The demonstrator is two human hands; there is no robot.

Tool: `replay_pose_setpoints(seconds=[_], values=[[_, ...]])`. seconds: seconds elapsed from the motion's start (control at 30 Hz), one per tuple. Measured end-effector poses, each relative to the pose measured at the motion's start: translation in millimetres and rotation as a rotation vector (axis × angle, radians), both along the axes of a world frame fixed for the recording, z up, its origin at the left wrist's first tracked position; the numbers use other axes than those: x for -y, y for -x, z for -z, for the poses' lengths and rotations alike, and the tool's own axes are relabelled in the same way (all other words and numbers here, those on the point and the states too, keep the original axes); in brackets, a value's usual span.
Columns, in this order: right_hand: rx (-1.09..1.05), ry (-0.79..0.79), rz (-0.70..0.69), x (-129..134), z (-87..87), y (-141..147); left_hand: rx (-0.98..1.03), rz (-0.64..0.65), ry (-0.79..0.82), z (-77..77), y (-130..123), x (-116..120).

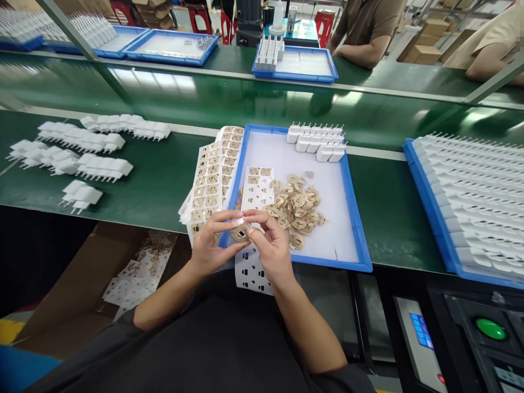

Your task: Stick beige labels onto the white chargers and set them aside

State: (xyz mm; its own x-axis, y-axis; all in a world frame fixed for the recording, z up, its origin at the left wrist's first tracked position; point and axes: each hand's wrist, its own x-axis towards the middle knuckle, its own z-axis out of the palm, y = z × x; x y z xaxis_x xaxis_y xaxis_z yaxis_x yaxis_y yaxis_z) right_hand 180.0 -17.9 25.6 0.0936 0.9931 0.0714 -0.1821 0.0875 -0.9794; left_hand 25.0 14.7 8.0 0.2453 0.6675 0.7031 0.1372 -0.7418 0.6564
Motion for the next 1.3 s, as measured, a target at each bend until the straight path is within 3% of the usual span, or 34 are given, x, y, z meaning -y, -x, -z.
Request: replay_pose_setpoints(seconds=[0.13,0.23,0.4,0.5,0.57,0.63,0.7,0.77,0.83,0.93,1.03,1.17,1.3], values=[[0.141,-0.02,-0.133,0.2,-6.2,-15.6,0.048,0.052,0.158,3.4,3.6,1.3],[0.315,-0.096,-0.081,-1.8,-13.2,-21.6,0.029,0.059,0.158,2.0,3.9,2.0],[0.662,-0.373,0.095,-0.4,-20.3,-18.3,-0.041,0.015,0.204,-1.7,3.9,3.4],[0.692,-0.54,-0.014,4.8,-20.4,-22.4,-0.04,0.002,0.325,-0.6,6.5,2.5],[0.589,-0.514,-0.042,5.5,-17.5,-34.1,-0.032,-0.003,0.376,-0.7,9.5,0.8],[0.588,-0.394,0.097,1.7,-11.1,-54.1,-0.05,-0.018,0.389,-3.1,14.7,-1.2],[0.805,-0.272,0.283,-6.8,-1.0,-78.8,-0.081,-0.051,0.361,-7.1,24.2,-4.0],[1.076,-0.235,0.318,-18.5,12.3,-102.2,-0.122,-0.124,0.303,-9.9,41.2,-9.6],[1.172,-0.227,0.48,-30.2,26.4,-118.5,-0.172,-0.271,0.247,-9.3,68.8,-18.8],[1.14,-0.164,0.536,-39.2,40.7,-127.0,-0.299,-0.662,0.214,-1.1,129.6,-36.2],[1.152,-0.191,0.534,-37.8,41.6,-124.1,-0.556,-1.03,0.249,10.5,197.0,-52.7],[1.198,-0.285,0.599,-36.0,36.2,-121.4,-0.868,-1.165,0.349,21.4,259.5,-69.7],[1.188,-0.296,0.542,-36.2,38.2,-123.3,-0.851,-1.195,0.308,27.7,282.8,-78.1]])
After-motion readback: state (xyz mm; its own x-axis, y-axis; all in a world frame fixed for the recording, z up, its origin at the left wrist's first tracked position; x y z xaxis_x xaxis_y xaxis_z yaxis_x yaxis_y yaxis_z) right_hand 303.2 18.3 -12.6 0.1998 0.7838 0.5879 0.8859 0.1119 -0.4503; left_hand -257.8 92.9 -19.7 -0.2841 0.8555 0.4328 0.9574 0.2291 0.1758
